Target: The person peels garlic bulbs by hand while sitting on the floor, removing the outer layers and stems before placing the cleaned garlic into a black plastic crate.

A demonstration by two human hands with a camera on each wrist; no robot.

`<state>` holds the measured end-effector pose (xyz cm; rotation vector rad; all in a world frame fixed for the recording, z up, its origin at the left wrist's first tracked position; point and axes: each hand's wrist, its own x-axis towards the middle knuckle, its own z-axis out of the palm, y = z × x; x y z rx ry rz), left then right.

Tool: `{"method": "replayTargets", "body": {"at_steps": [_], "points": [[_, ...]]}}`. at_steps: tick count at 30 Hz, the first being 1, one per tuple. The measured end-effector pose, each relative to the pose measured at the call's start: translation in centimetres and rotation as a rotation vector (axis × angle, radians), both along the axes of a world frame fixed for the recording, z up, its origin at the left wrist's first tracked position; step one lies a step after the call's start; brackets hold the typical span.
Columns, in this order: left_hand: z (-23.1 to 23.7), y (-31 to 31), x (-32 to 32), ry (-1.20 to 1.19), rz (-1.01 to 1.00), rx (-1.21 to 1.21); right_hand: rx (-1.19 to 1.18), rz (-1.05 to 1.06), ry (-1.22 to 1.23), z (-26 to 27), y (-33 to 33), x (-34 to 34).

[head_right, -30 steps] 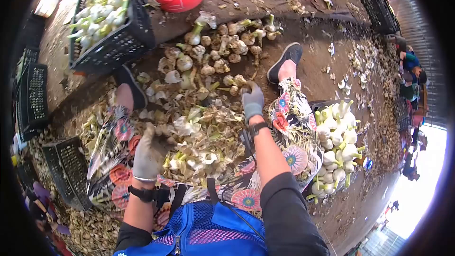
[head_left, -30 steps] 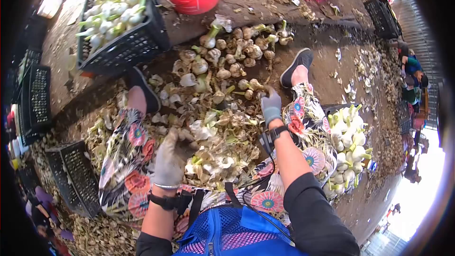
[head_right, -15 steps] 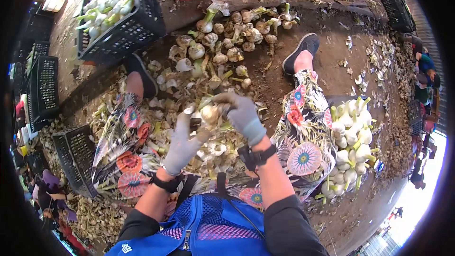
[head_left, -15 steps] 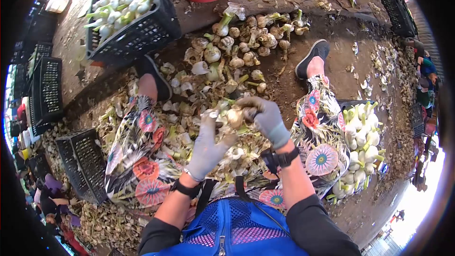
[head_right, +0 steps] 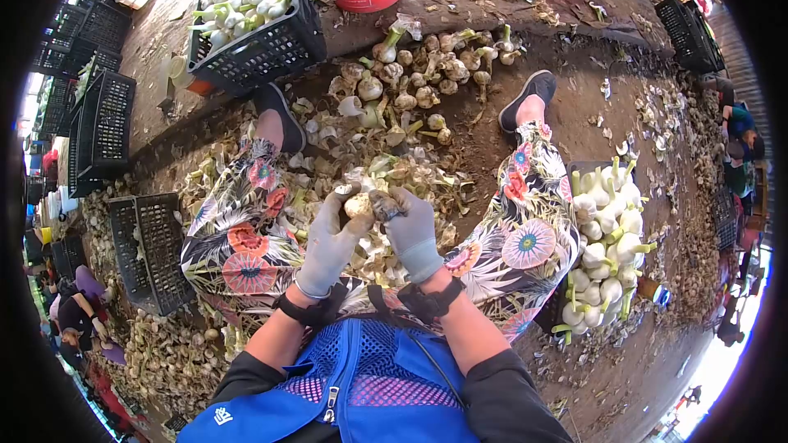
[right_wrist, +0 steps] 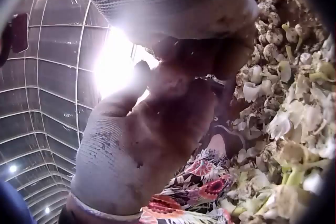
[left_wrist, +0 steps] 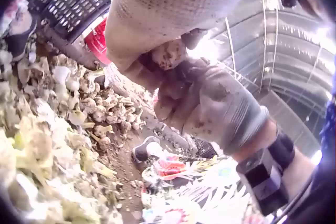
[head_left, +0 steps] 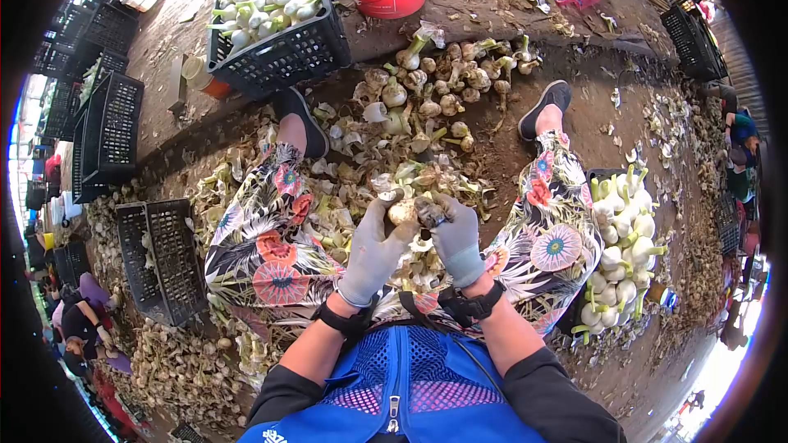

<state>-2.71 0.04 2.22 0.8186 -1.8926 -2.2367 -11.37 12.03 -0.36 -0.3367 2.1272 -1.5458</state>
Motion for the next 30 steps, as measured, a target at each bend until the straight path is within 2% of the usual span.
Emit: {"method": "replayTargets", "body": {"at_steps": [1, 3, 4, 5, 7, 8, 10, 11, 12, 13, 15, 16, 18, 19, 20, 21, 22, 23, 24, 26, 27, 28, 29, 30], "points": [[-0.3, -0.1, 0.3, 0.002, 0.001, -0.001, -0.001, 0.001, 0.002, 0.0, 0.3, 0.3], [-0.6, -0.4, 0.6, 0.058, 0.055, 0.152, -0.068, -0.021, 0.017, -0.1, 1.0, 0.7], [-0.6, -0.3, 0.7, 0.085, 0.038, 0.195, -0.046, 0.005, -0.069, 0.6, 1.5, 0.6], [-0.4, -0.3, 0.7, 0.085, 0.038, 0.196, -0.044, 0.005, -0.069, 0.3, 1.6, 0.6], [0.2, -0.4, 0.6, 0.045, -0.025, 0.147, -0.167, -0.022, -0.224, -0.1, 1.1, 0.3], [0.1, -0.3, 0.6, 0.045, -0.025, 0.147, -0.237, 0.037, -0.166, -0.1, 1.0, 0.2], [-0.2, -0.2, 0.7, 0.021, 0.023, 0.338, -0.272, 0.071, -0.239, 0.9, 0.9, -0.2], [-0.2, -0.3, 0.7, 0.019, 0.026, 0.336, -0.307, 0.105, -0.311, 1.3, 0.9, -0.3], [-0.1, -0.4, 0.7, 0.097, 0.066, 0.502, -0.348, 0.090, -0.431, 1.6, 1.1, -0.3], [-0.1, -0.4, 0.7, 0.175, 0.108, 0.668, -0.348, 0.093, -0.436, 1.6, 1.3, -0.4], [-0.7, -0.9, 1.6, 0.130, 0.093, 0.696, -0.271, 0.202, -0.373, 1.4, 1.6, -0.5], [-1.1, -1.2, 2.0, 0.068, 0.043, 0.785, -0.270, 0.203, -0.378, 1.3, 1.5, -0.4], [-1.9, -1.9, 2.3, -0.051, -0.055, 0.955, -0.281, 0.243, -0.140, 1.1, 1.4, -0.3], [-2.1, -2.1, 2.4, -0.054, -0.053, 0.958, -0.283, 0.261, -0.021, 1.0, 1.5, -0.3], [-2.2, -2.4, 2.4, -0.175, -0.114, 0.985, -0.221, 0.334, 0.253, 1.0, 1.6, -0.9], [-1.6, -2.5, 2.3, -0.296, -0.175, 1.010, -0.220, 0.334, 0.249, 1.1, 1.4, -1.3], [-0.4, -1.6, 2.1, -0.369, -0.206, 0.883, -0.185, 0.330, 0.364, 1.1, 1.2, -1.6], [1.0, -0.9, 1.7, -0.307, -0.251, 0.891, -0.151, 0.325, 0.478, 1.1, 1.2, -1.6], [0.4, -0.8, 2.0, -0.266, -0.245, 0.945, -0.161, 0.330, 0.290, 0.6, 1.3, -1.4], [-0.3, -0.5, 2.1, -0.220, -0.242, 0.999, -0.130, 0.259, 0.303, -1.9, 2.1, -1.4], [-0.3, -0.2, 1.9, -0.148, -0.109, 0.999, -0.095, 0.190, 0.317, -1.7, 2.2, -1.7], [-0.5, 0.0, 1.9, -0.077, 0.027, 0.997, -0.113, 0.096, -0.202, -0.9, 3.5, -1.9], [-1.0, -0.1, 2.1, -0.076, 0.029, 1.002, -0.108, 0.099, -0.203, -0.4, 3.9, -1.7], [-1.5, -0.2, 2.2, -0.059, 0.023, 0.942, -0.284, 0.082, -0.359, 0.3, 4.1, -1.5]]}}
